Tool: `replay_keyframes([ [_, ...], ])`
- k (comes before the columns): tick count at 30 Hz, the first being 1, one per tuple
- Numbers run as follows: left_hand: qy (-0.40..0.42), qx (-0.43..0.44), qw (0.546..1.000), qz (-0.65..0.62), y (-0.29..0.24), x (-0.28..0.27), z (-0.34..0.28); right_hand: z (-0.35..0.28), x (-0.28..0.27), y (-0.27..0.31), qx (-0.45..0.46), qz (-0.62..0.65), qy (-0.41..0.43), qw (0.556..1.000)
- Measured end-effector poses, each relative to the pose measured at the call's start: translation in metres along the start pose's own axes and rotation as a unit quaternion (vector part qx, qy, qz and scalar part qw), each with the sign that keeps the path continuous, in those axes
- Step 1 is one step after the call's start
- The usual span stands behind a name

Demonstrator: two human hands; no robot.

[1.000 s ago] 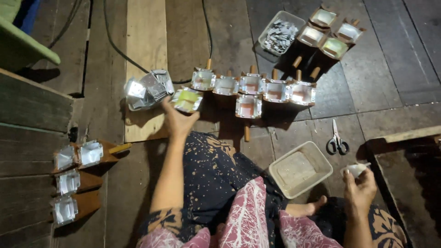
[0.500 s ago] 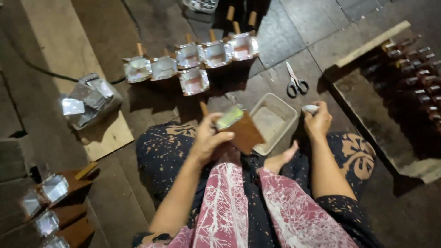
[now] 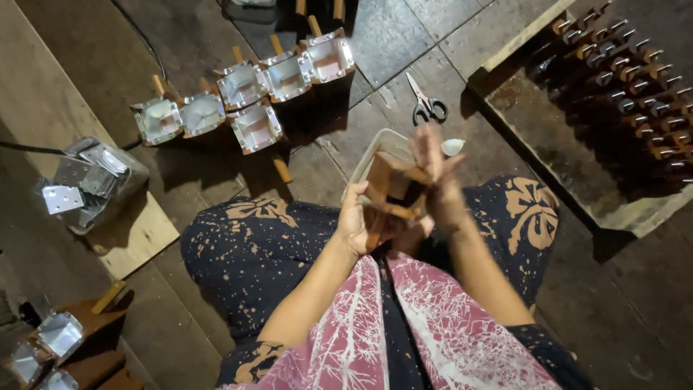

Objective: Assembling small wooden boxes by applying glue to the edges and fitting the pieces together.

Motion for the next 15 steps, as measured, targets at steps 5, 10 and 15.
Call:
replay_keyframes([
  [5, 0.003, 0.057, 0.998, 0.02, -0.004, -0.015, 0.009, 0.005, -0.017, -0.018, -0.01, -0.736, -0.088, 0.671],
  [10, 0.107, 0.274, 0.921, 0.257, -0.049, 0.008, -0.013, -0.007, 0.015, -0.006, -0.061, -0.975, -0.129, 0.172],
  [15, 0.103, 0.483, 0.595, 0.634, -0.077, 0.042, -0.043, -0.024, 0.04, -0.023, -0.095, -0.989, -0.108, -0.023],
])
Point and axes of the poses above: each hand's wrist, its own z-axis towards the middle knuckle, its own x-axis out of the palm, y = z × x, the point moved 7 cm from there along z, towards the middle knuckle, and after that the axes turned 7 degrees about x, right-handed, at the moved point
